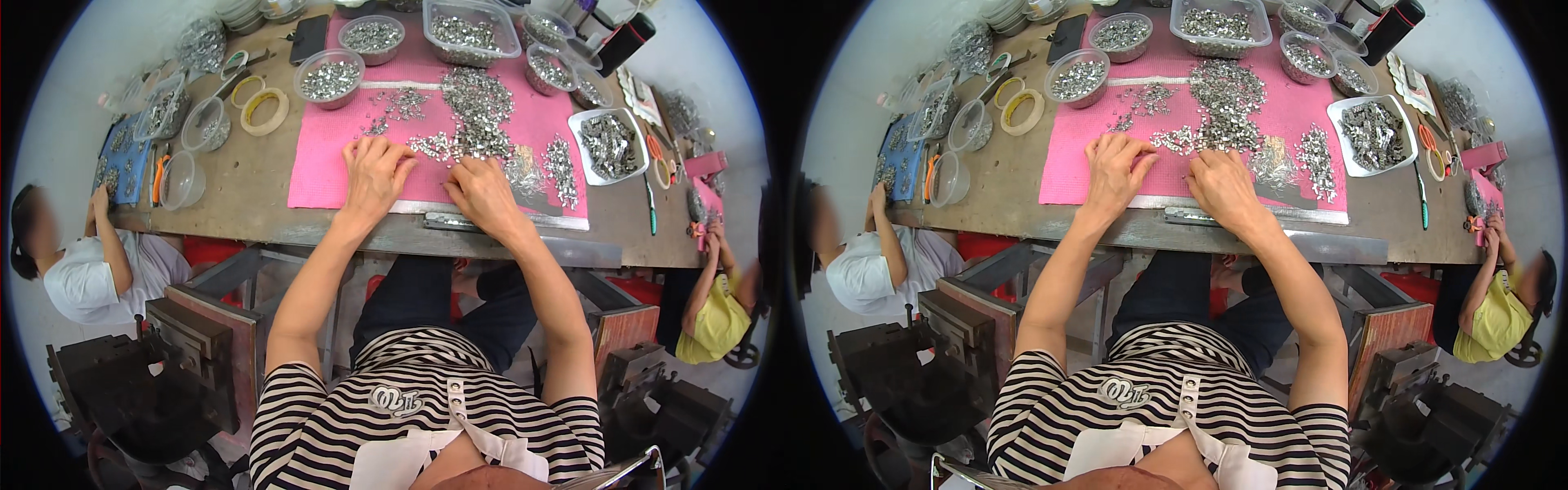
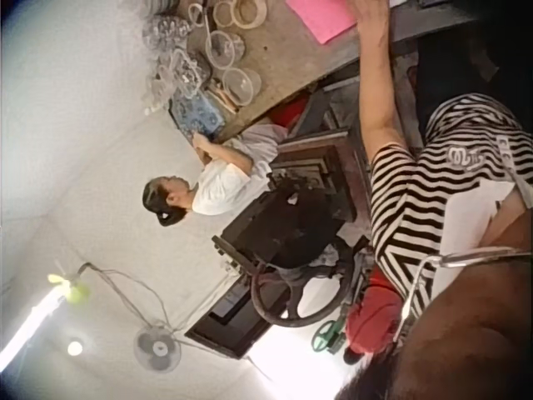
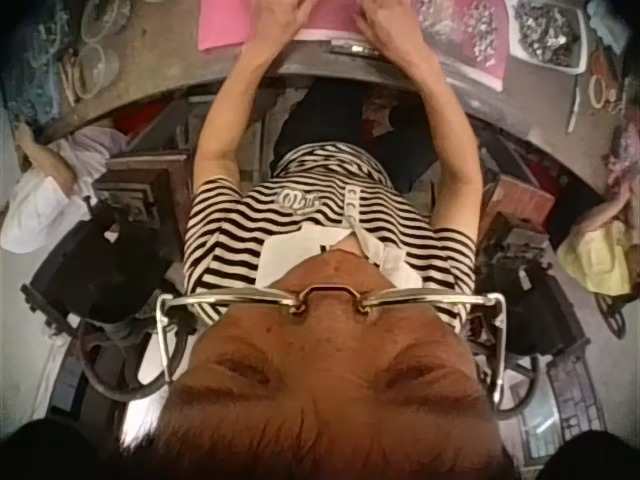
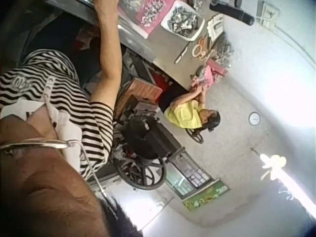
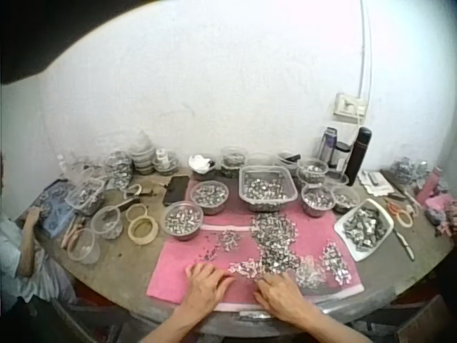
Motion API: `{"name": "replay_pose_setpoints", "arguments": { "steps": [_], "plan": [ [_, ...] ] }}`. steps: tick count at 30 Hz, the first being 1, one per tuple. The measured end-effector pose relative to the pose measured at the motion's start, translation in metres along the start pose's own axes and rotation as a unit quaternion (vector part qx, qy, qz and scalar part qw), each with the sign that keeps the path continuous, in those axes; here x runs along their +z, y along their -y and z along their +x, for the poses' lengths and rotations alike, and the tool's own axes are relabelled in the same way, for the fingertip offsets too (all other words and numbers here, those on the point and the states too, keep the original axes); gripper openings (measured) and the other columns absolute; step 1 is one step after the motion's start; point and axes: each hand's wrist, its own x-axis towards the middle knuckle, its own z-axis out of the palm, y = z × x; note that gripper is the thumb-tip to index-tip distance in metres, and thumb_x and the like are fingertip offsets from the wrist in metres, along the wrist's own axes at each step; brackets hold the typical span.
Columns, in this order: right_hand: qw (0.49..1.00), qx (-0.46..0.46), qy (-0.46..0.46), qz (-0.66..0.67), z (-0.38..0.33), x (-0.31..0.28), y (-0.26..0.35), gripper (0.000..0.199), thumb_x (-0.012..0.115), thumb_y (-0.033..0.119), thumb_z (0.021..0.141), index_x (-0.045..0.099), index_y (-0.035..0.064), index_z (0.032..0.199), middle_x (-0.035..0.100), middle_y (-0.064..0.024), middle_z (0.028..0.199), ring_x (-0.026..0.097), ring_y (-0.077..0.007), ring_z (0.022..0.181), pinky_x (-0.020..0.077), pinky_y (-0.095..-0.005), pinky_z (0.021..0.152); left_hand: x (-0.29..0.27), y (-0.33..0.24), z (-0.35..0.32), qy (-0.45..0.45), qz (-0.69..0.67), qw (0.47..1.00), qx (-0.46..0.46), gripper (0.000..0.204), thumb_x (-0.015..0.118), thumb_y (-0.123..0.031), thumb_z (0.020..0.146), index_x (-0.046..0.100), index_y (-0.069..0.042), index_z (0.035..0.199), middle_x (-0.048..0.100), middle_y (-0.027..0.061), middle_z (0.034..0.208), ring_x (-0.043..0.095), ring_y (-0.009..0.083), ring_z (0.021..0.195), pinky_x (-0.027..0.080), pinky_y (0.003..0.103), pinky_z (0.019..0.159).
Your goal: The person sits at a workbench and repeatedly picks up small silver metal components, places them into a metal jig, and presses them using a manual lever-operated press. The person then removes the processed components and places them into a pile on a pink mat. Two other workers are visible in the background performing similar tasks.
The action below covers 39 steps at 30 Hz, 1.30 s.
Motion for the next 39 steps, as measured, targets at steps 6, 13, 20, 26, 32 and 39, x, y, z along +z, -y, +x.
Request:
{"name": "replay_pose_setpoints", "arguments": {
  "steps": [6,13,20,26,32,39],
  "plan": [
    [0.999,0.019,0.005,0.038,-0.007,0.0,-0.005,0.011,0.074,0.013,0.09,0.069,0.0035,0.089,0.061,-0.011,0.086,0.061,-0.0314,0.082,0.0439,-0.043,0.079,-0.002,0.003,0.001,0.049,-0.029,0.998,-0.042,0.011,0.079,-0.021,0.087,0.075,-0.012,0.091,0.066,0.0003,0.091,0.058,0.0223,0.093,0.036,0.044,0.096],
    [1.0,-0.001,-0.004,0.01,-0.016,-0.005,-0.006,0.008,0.073,0.007,0.089,0.068,0.0041,0.095,0.061,-0.0114,0.086,0.062,-0.0313,0.082,0.0447,-0.0425,0.078,-0.013,-0.002,-0.002,0.1,-0.01,0.995,-0.019,0.008,0.077,-0.019,0.088,0.075,-0.013,0.093,0.063,0.0008,0.088,0.059,0.0226,0.09,0.036,0.045,0.096],
    [0.98,0.109,0.019,0.168,-0.051,-0.037,0.019,0.009,0.07,0.002,0.09,0.065,0.0017,0.097,0.069,-0.0119,0.096,0.066,-0.0314,0.089,0.0481,-0.0412,0.081,-0.017,0.006,-0.001,0.107,0.028,0.99,0.087,0.006,0.074,-0.014,0.091,0.071,-0.009,0.094,0.063,0.0048,0.089,0.06,0.0247,0.092,0.037,0.048,0.097],
    [0.984,0.058,-0.053,0.159,-0.064,-0.025,0.029,0.009,0.069,-0.001,0.089,0.062,0.0012,0.096,0.064,-0.0116,0.094,0.062,-0.032,0.088,0.0462,-0.0434,0.082,-0.022,-0.022,-0.006,0.125,-0.109,0.986,0.026,0.005,0.065,-0.005,0.094,0.065,-0.004,0.1,0.064,0.0108,0.089,0.062,0.0304,0.09,0.045,0.043,0.089],
    [0.986,0.052,-0.068,0.144,-0.064,-0.018,0.028,0.013,0.071,-0.002,0.087,0.062,0.0005,0.095,0.064,-0.0119,0.094,0.062,-0.032,0.087,0.0473,-0.0424,0.081,-0.012,-0.064,-0.03,0.108,-0.238,0.965,-0.025,0.006,0.063,0.0,0.095,0.063,0.0,0.101,0.065,0.0134,0.092,0.063,0.0317,0.084,0.05,0.04,0.073],
    [0.986,0.053,-0.084,0.136,-0.068,-0.016,0.03,0.015,0.072,-0.003,0.085,0.062,0.0001,0.096,0.064,-0.0126,0.095,0.062,-0.0331,0.088,0.0485,-0.0428,0.08,0.005,-0.075,-0.039,0.088,-0.274,0.958,0.011,0.012,0.066,0.004,0.092,0.061,0.001,0.102,0.064,0.0129,0.096,0.061,0.0317,0.087,0.049,0.04,0.078]
  ]
}}
